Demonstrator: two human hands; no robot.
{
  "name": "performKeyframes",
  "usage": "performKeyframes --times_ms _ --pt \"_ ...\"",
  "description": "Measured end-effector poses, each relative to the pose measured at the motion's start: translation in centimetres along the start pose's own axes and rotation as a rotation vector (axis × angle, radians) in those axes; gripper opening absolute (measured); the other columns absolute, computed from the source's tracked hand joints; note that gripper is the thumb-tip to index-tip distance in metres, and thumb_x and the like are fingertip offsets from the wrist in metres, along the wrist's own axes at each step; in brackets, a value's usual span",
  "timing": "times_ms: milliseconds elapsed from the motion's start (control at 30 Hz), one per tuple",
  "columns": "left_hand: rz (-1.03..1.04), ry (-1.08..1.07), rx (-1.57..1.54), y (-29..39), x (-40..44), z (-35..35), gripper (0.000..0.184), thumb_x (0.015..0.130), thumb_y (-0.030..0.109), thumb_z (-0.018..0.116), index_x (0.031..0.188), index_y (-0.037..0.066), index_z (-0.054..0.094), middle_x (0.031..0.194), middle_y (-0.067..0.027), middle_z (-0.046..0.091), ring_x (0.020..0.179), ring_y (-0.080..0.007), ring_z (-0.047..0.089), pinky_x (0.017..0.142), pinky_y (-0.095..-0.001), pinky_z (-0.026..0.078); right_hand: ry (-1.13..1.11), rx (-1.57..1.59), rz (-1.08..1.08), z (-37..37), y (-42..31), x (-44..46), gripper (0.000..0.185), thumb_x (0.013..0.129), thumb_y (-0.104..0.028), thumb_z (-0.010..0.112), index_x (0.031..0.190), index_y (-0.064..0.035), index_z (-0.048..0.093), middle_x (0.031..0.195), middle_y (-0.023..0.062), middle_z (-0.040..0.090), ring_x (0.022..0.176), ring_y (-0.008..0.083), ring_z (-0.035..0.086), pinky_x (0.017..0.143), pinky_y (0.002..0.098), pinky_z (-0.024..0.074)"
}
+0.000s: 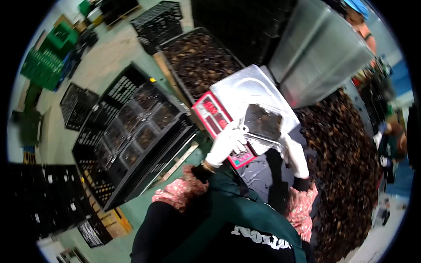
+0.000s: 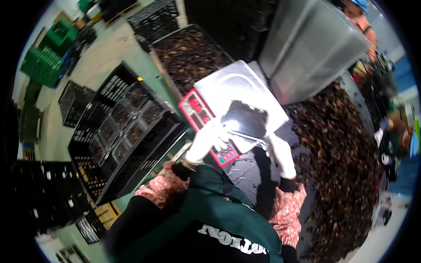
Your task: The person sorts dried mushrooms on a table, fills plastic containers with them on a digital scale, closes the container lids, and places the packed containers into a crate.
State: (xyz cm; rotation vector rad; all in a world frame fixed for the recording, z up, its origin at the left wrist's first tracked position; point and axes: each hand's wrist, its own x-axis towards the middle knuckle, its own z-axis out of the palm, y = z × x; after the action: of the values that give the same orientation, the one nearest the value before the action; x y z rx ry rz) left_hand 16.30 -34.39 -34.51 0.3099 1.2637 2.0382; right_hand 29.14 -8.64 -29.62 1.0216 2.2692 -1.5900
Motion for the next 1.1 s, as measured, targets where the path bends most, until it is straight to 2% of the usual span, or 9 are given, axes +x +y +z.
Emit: performKeyframes --times_ms 133,300,533,700,800,867,933,1000,1100 --pt "0.015 0.087 -0.027 -0.5 0.1 0.7 0.049 0.102 0.021 0.054 0.145 0.001 0.042 0.084 -0.0081 0.070 0.062 -0.0127 0.068 0.053 -0.0210 0.054 -0.286 0.485 -0.157 0.2 2.3 -1.5 0.038 0.103 -0.038 0.050 0.101 -0.0020 0.064 0.079 0.0063 0.067 0.055 0.0109 0.058 0.044 0.0234 0.0384" --pt "0.148 0.172 -0.013 -1.9 -0.7 0.9 0.038 0.102 0.012 0.048 0.139 0.000 0.047 0.081 -0.0077 0.067 0.061 -0.0134 0.065 0.058 -0.0258 0.054 -0.360 0.420 -0.135 1.1 1.9 -2.2 0.031 0.101 -0.027 0.053 0.104 0.0017 0.064 0.091 0.0148 0.072 0.057 0.0138 0.062 0.044 0.0222 0.0415" --pt "0.329 0.340 -0.037 1.6 -6.5 -0.2 0.045 0.101 0.016 0.051 0.142 0.000 0.044 0.081 -0.0070 0.066 0.056 -0.0093 0.060 0.049 -0.0186 0.045 -0.185 0.383 -0.483 7.0 -1.4 -4.1 0.019 0.100 -0.017 0.049 0.098 -0.0029 0.062 0.068 -0.0030 0.055 0.053 0.0042 0.044 0.047 0.0203 0.0333" --pt "0.711 0.561 -0.233 7.7 -10.6 -2.1 0.050 0.104 0.025 0.052 0.148 0.009 0.037 0.106 -0.0028 0.061 0.088 -0.0134 0.060 0.083 -0.0293 0.050 -0.275 0.368 -0.646 14.4 -8.0 -7.4 0.009 0.098 -0.010 0.058 0.101 -0.0053 0.065 0.068 -0.0034 0.054 0.055 0.0036 0.047 0.050 0.0212 0.0380" --pt "0.739 0.622 -0.420 8.9 -13.8 -2.8 0.048 0.107 0.026 0.047 0.151 0.018 0.031 0.106 0.0026 0.055 0.090 -0.0131 0.056 0.096 -0.0336 0.045 -0.251 -0.245 -1.396 19.5 -12.7 -8.6 0.012 0.091 -0.011 0.065 0.102 -0.0055 0.066 0.086 0.0131 0.062 0.071 0.0283 0.065 0.064 0.0373 0.0531" --pt "0.794 0.780 -0.399 10.9 -16.7 -5.0 0.034 0.104 0.023 0.051 0.136 0.012 0.045 0.106 0.0004 0.060 0.094 -0.0132 0.059 0.089 -0.0298 0.048 -0.612 -0.279 -1.113 21.1 -14.5 -10.2 0.030 0.093 -0.023 0.065 0.116 -0.0041 0.064 0.113 0.0147 0.066 0.091 0.0285 0.068 0.073 0.0356 0.0556" --pt "0.795 0.969 -0.333 13.9 -20.4 -8.9 0.024 0.102 0.021 0.055 0.121 0.005 0.059 0.107 -0.0018 0.064 0.097 -0.0133 0.063 0.082 -0.0260 0.051 -0.659 -0.288 -1.282 22.1 -13.3 -9.9 0.040 0.092 -0.027 0.067 0.125 -0.0046 0.061 0.122 0.0144 0.064 0.092 0.0276 0.068 0.082 0.0351 0.0554" --pt "0.701 1.002 0.044 14.3 -26.4 -19.4 0.031 0.098 0.021 0.062 0.124 0.004 0.062 0.113 0.0002 0.063 0.105 -0.0132 0.056 0.094 -0.0288 0.042 -0.869 -0.392 -0.857 20.3 -12.9 -9.7 0.046 0.092 -0.030 0.067 0.132 -0.0071 0.059 0.122 0.0137 0.066 0.098 0.0251 0.068 0.090 0.0335 0.0528" --pt "0.402 1.237 0.277 15.3 -33.1 -29.6 0.031 0.096 0.013 0.063 0.123 -0.001 0.062 0.117 -0.0070 0.067 0.103 -0.0172 0.061 0.095 -0.0317 0.047 -0.746 -0.350 -0.763 18.7 -7.5 -5.0 0.036 0.094 -0.025 0.066 0.125 -0.0064 0.065 0.112 0.0110 0.069 0.090 0.0203 0.068 0.084 0.0303 0.0531"
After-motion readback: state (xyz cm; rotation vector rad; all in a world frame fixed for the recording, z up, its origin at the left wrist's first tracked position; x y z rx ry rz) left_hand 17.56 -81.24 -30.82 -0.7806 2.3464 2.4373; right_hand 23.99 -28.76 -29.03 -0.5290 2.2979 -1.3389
